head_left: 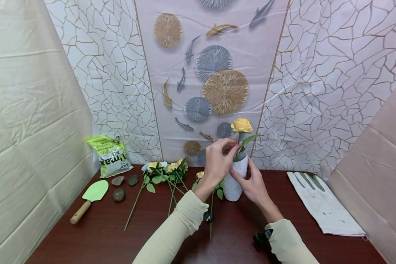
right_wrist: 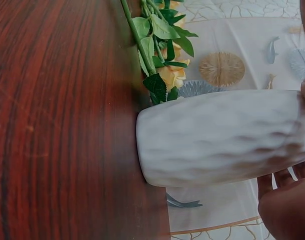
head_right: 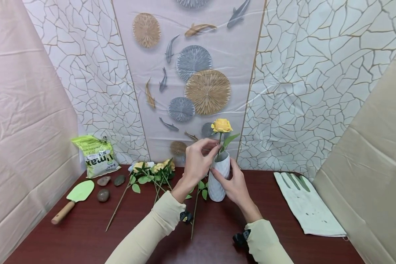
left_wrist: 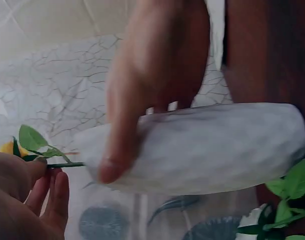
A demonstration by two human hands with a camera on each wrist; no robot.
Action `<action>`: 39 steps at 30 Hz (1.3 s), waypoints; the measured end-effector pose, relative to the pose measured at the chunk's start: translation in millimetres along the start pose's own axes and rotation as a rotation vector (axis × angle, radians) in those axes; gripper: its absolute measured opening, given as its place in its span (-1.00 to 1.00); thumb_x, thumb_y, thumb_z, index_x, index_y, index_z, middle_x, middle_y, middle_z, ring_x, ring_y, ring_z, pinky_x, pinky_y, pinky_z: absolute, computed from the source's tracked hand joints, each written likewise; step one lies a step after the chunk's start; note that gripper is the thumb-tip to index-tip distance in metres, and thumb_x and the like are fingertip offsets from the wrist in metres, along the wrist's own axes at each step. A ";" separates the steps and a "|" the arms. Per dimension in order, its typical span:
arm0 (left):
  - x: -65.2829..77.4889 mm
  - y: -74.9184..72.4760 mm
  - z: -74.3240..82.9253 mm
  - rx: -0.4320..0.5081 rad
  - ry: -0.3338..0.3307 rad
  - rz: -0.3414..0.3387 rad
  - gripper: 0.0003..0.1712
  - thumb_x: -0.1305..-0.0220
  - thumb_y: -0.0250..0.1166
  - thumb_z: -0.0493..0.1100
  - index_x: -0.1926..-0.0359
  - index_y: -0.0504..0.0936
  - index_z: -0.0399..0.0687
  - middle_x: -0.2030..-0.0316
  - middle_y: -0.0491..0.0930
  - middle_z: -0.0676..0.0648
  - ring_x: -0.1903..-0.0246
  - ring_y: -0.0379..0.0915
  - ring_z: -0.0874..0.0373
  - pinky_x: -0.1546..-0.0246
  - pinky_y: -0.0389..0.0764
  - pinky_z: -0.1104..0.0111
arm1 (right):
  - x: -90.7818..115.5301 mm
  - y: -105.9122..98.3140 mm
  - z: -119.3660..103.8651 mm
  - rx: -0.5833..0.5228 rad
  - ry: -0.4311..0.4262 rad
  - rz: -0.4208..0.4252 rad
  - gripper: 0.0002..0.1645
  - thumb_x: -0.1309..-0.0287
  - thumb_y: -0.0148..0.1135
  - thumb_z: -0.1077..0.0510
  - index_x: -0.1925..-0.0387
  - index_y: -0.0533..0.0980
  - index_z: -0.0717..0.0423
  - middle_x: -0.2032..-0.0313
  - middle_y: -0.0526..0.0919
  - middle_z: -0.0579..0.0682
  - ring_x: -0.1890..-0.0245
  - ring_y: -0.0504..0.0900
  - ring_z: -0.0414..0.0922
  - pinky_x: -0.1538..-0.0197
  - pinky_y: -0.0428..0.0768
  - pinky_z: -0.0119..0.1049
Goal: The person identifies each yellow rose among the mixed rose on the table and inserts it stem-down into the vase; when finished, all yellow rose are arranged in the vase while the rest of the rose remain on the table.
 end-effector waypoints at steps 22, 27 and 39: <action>19.7 14.1 -31.4 -0.092 -0.136 -0.076 -0.74 -0.34 0.37 -0.06 -0.01 0.77 0.05 0.32 0.67 0.09 0.38 0.62 0.39 0.31 0.63 0.66 | 4.4 -2.5 -18.4 0.015 -0.029 0.015 -0.27 -0.23 0.41 0.09 -0.36 0.35 0.09 -0.10 0.61 0.07 -0.02 0.54 -0.17 -0.09 0.51 -0.41; 22.2 7.1 -33.4 -0.042 -0.159 -0.095 -0.70 -0.34 0.37 -0.04 -0.07 0.73 0.07 0.31 0.71 0.10 0.35 0.65 0.40 0.29 0.66 0.61 | 3.4 -0.7 -17.3 0.001 -0.018 0.012 -0.30 -0.24 0.41 0.07 -0.34 0.36 0.06 -0.06 0.62 0.04 0.00 0.56 -0.19 -0.01 0.60 -0.37; 61.6 -57.5 -85.8 0.065 -0.364 -0.065 -0.79 -0.35 0.36 -0.05 0.02 0.71 0.14 0.17 0.77 0.03 0.13 0.72 0.19 0.05 0.71 0.44 | 4.6 0.2 -14.1 -0.013 0.038 -0.009 -0.28 -0.24 0.40 -0.03 -0.35 0.32 -0.04 -0.04 0.58 -0.05 -0.01 0.56 -0.18 0.02 0.64 -0.33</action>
Point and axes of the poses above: each hand's wrist, its own x-axis away from the middle knuckle, its own y-axis out of the palm, z = x × y, the point moved 6 cm from there along -x, towards the middle knuckle
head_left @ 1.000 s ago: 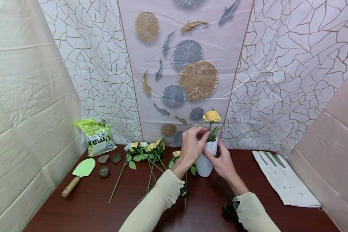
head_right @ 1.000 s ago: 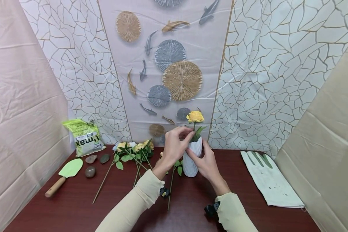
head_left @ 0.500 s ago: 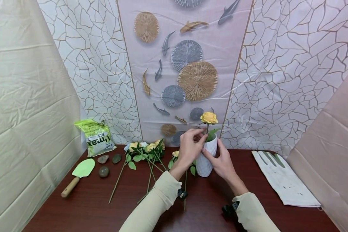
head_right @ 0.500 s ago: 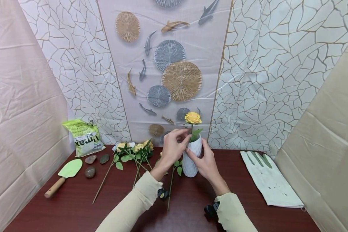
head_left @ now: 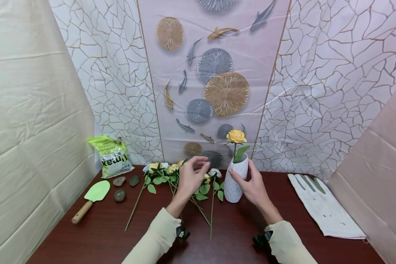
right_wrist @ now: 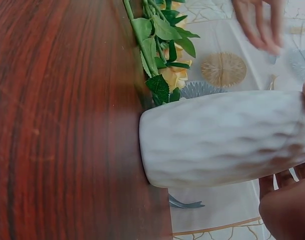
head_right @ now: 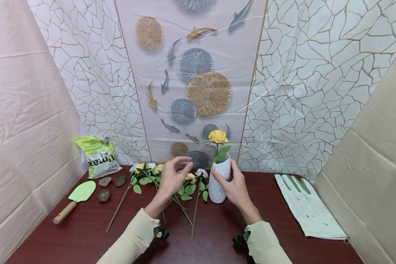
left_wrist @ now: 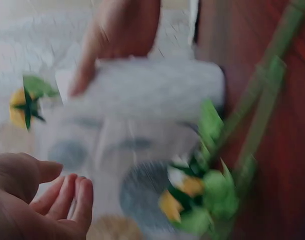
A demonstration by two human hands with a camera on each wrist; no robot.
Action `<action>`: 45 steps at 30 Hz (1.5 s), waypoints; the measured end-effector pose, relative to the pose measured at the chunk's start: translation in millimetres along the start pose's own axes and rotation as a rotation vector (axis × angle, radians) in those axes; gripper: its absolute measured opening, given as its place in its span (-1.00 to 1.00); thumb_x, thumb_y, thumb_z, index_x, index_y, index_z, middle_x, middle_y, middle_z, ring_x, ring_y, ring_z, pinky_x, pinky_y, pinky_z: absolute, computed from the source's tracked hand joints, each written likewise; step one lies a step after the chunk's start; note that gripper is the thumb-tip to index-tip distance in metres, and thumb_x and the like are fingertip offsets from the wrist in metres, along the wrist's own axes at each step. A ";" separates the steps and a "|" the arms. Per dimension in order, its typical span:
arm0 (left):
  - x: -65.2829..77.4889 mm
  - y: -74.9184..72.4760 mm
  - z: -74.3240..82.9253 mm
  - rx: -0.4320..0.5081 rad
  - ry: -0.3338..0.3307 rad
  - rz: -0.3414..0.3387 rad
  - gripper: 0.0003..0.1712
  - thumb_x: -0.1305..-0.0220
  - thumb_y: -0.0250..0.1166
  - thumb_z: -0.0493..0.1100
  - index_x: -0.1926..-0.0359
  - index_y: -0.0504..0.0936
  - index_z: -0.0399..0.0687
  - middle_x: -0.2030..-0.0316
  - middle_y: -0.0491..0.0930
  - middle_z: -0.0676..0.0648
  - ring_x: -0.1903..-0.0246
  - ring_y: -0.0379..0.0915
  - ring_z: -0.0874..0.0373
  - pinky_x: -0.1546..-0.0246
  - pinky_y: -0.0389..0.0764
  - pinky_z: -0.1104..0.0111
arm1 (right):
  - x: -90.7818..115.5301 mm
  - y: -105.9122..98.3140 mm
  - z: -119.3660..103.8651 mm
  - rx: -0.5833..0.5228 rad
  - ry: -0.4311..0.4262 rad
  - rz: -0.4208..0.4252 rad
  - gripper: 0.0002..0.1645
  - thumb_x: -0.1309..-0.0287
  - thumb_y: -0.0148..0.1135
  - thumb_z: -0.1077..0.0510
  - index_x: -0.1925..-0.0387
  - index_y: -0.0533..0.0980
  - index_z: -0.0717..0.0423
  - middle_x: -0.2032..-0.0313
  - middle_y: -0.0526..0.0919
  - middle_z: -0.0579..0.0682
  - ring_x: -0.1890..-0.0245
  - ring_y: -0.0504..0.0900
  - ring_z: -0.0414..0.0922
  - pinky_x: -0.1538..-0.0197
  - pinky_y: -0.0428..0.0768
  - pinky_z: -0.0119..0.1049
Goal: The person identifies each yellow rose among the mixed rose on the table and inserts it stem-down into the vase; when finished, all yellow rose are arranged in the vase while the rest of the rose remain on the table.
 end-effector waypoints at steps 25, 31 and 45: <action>20.3 -105.6 -95.1 -0.407 -0.428 -0.066 -0.76 -0.25 0.43 -0.09 0.50 0.80 -0.12 0.62 0.73 -0.01 0.59 0.72 0.14 0.47 0.72 0.38 | -1.8 -2.2 -2.9 0.023 0.011 0.004 -0.29 -0.25 0.39 -0.06 -0.34 0.33 -0.02 -0.06 0.58 -0.03 -0.04 0.53 -0.20 -0.07 0.61 -0.18; 24.1 -105.0 -110.0 -0.180 -0.492 -0.071 -0.71 -0.28 0.42 -0.09 0.38 0.79 -0.29 0.65 0.72 -0.09 0.64 0.71 0.13 0.47 0.76 0.31 | -1.5 -1.3 -2.5 0.025 0.013 0.005 -0.29 -0.25 0.38 -0.06 -0.34 0.33 -0.02 -0.06 0.58 -0.03 -0.04 0.52 -0.22 -0.10 0.59 -0.15; 19.4 -108.6 -104.3 0.111 -0.514 -0.005 -0.63 -0.31 0.39 -0.06 0.12 0.73 -0.35 0.35 0.77 -0.32 0.48 0.77 0.05 0.31 0.78 0.21 | -0.2 1.3 -2.1 0.020 0.018 -0.012 -0.28 -0.26 0.37 -0.07 -0.36 0.31 -0.04 -0.06 0.57 -0.04 -0.06 0.53 -0.19 -0.07 0.60 -0.25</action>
Point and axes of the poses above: each hand's wrist, its own x-axis away from the middle knuckle, its own y-axis out of the palm, z = x × y, the point moved 6 cm from there along -x, towards the middle knuckle
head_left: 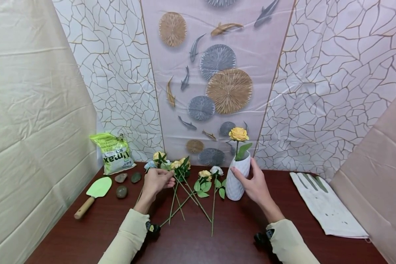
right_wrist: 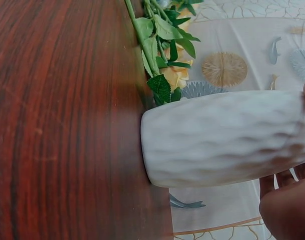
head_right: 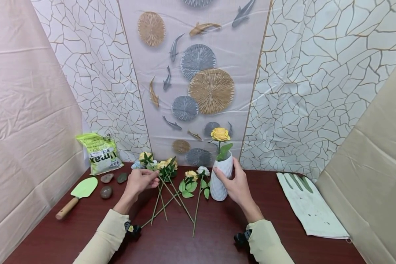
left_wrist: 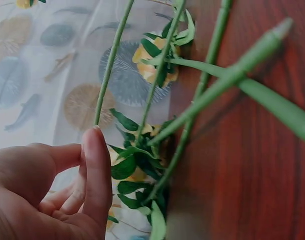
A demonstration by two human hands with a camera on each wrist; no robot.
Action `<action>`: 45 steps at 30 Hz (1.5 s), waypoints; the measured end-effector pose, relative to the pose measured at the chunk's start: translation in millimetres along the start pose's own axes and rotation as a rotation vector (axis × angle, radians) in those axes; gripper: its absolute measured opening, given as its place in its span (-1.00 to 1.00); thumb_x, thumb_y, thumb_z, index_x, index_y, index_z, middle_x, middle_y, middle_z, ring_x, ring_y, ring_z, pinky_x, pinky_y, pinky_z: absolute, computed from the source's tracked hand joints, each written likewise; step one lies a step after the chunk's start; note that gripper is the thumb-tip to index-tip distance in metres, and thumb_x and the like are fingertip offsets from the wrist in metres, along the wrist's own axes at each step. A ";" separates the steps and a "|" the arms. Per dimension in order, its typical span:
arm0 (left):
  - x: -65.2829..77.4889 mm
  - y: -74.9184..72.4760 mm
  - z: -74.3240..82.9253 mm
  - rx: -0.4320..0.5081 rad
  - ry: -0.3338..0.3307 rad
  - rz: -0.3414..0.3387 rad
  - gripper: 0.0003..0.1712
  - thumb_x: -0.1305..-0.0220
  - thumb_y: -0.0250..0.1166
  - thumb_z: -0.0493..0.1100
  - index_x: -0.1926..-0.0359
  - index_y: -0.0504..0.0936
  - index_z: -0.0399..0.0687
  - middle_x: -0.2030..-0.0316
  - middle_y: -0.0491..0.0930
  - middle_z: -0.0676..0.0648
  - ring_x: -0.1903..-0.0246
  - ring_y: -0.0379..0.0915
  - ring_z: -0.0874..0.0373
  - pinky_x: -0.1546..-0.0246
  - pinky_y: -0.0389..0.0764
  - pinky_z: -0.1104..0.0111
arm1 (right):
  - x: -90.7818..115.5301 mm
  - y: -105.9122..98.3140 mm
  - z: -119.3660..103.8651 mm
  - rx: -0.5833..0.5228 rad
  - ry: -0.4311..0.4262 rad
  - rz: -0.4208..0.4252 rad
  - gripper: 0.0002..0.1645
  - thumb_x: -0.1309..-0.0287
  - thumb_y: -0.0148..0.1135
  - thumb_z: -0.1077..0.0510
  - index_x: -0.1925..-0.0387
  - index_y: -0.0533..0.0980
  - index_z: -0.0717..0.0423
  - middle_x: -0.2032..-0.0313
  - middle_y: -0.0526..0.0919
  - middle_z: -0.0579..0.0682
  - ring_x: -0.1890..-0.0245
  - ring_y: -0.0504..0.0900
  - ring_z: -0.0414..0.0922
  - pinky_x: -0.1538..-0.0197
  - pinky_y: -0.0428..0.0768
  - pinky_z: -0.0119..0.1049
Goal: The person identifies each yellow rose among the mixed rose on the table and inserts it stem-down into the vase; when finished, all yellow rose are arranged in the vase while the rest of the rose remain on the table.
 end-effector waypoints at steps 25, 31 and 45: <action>29.0 28.6 81.8 0.144 0.342 0.035 -0.69 -0.40 0.29 -0.18 -0.05 0.63 -0.31 0.21 0.77 -0.30 0.19 0.75 -0.20 0.20 0.77 0.29 | 0.8 1.9 3.9 -0.038 0.008 -0.007 -0.28 -0.26 0.37 -0.07 -0.36 0.30 -0.07 -0.03 0.58 -0.04 0.01 0.58 -0.19 0.04 0.67 -0.29; 37.7 44.5 106.9 0.151 0.455 0.055 -0.63 -0.41 0.29 -0.18 -0.16 0.58 -0.23 0.15 0.78 -0.21 0.12 0.74 -0.18 0.15 0.76 0.33 | 1.6 1.5 4.6 -0.042 0.006 -0.008 -0.27 -0.26 0.37 -0.07 -0.37 0.30 -0.07 -0.05 0.58 -0.04 -0.01 0.58 -0.18 0.01 0.66 -0.29; 37.9 90.0 167.4 0.354 0.688 0.163 -0.65 -0.38 0.32 -0.14 -0.08 0.59 -0.25 0.14 0.76 -0.20 0.13 0.75 -0.03 0.08 0.74 0.34 | 0.3 1.8 4.6 -0.076 -0.043 -0.011 -0.34 -0.27 0.38 0.02 -0.32 0.33 0.01 0.05 0.60 -0.03 0.11 0.64 -0.17 0.15 0.72 -0.28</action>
Point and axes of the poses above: each hand's wrist, its own x-axis away from the middle knuckle, its own y-axis out of the palm, z = x × y, the point moved 6 cm from there along -x, towards the middle knuckle
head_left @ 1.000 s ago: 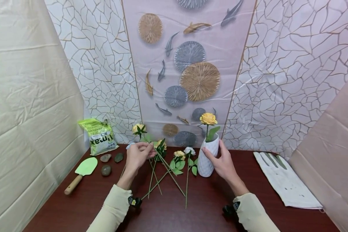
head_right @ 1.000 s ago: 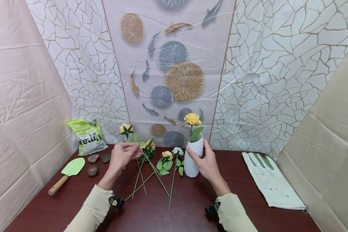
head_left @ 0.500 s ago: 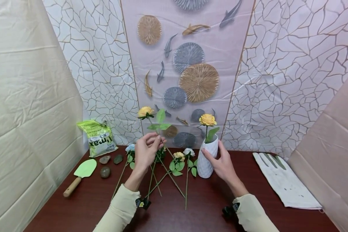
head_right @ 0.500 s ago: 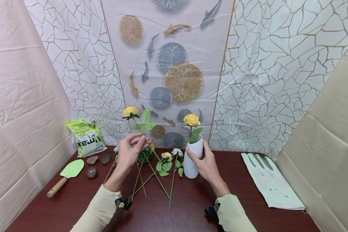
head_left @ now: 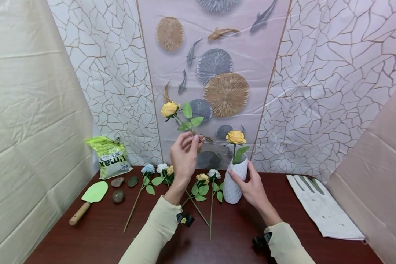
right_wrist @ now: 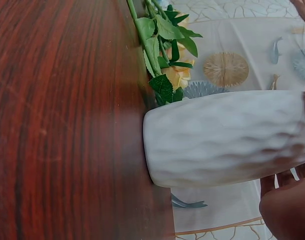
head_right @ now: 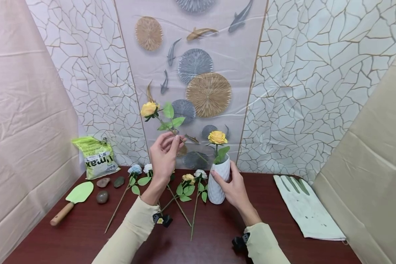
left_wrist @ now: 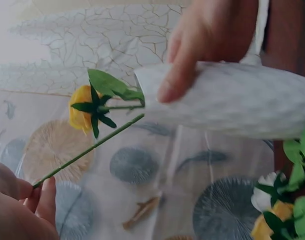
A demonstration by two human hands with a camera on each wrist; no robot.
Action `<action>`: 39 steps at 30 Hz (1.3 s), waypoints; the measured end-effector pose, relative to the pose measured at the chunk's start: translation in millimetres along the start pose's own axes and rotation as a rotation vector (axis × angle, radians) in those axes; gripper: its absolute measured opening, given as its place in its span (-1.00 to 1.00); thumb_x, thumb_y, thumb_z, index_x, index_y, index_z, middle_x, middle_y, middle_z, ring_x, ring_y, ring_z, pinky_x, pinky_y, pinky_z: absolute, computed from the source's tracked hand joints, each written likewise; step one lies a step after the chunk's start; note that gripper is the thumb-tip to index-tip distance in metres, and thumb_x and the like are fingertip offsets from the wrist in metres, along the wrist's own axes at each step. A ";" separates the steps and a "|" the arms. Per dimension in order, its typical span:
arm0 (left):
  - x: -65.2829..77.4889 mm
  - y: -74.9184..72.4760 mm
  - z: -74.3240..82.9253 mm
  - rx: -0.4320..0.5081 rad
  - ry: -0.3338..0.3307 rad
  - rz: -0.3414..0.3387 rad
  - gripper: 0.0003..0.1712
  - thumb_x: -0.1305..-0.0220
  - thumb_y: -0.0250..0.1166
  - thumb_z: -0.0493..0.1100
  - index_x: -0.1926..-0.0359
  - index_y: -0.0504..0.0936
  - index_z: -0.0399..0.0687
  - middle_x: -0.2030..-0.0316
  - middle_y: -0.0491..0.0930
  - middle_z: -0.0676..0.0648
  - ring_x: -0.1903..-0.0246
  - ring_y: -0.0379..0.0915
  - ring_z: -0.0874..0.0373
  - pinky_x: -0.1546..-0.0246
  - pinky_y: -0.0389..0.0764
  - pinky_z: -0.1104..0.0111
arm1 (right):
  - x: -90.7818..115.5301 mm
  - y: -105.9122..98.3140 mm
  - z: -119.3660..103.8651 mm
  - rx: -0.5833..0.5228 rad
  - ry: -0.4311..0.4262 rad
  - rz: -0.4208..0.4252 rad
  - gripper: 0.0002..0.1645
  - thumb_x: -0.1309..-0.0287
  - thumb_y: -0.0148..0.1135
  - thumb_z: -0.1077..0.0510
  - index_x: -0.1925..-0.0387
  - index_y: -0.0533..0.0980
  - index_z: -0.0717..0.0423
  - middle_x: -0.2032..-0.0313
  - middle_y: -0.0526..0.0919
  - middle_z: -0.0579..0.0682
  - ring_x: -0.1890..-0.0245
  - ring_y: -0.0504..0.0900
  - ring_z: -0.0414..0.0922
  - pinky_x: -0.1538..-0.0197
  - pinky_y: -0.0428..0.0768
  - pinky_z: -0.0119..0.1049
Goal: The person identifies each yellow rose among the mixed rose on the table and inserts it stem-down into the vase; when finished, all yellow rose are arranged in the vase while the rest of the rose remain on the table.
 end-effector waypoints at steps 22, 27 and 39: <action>17.1 46.9 -6.1 -0.076 0.060 -0.093 -0.74 -0.37 0.33 -0.17 0.01 0.64 -0.21 0.18 0.79 -0.15 0.21 0.77 -0.04 0.17 0.77 0.32 | 0.2 0.7 -0.8 -0.007 0.012 0.014 -0.32 -0.24 0.40 0.01 -0.31 0.34 0.01 0.02 0.61 -0.01 0.08 0.64 -0.14 0.11 0.71 -0.27; 25.9 55.9 -18.6 -0.142 0.002 -0.102 -0.74 -0.34 0.37 -0.15 0.02 0.68 -0.16 0.21 0.79 -0.12 0.29 0.78 0.02 0.24 0.75 0.43 | 0.6 -0.5 -0.9 0.015 0.015 0.013 -0.30 -0.25 0.39 0.01 -0.34 0.33 0.00 -0.01 0.61 -0.01 0.06 0.62 -0.16 0.08 0.70 -0.27; 41.2 74.4 -40.3 -0.410 -0.024 -0.199 -0.78 -0.27 0.43 0.00 0.13 0.74 0.04 0.32 0.80 0.12 0.32 0.72 0.38 0.28 0.71 0.50 | -6.8 2.4 34.3 0.015 -0.022 0.033 -0.30 -0.24 0.38 -0.09 -0.35 0.31 -0.20 -0.07 0.58 -0.10 0.01 0.62 -0.16 0.06 0.68 -0.30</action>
Point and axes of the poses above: each hand's wrist, its own x-axis away from the middle knuckle, its own y-axis out of the palm, z = x × y, the point moved 6 cm from there along -x, towards the middle knuckle
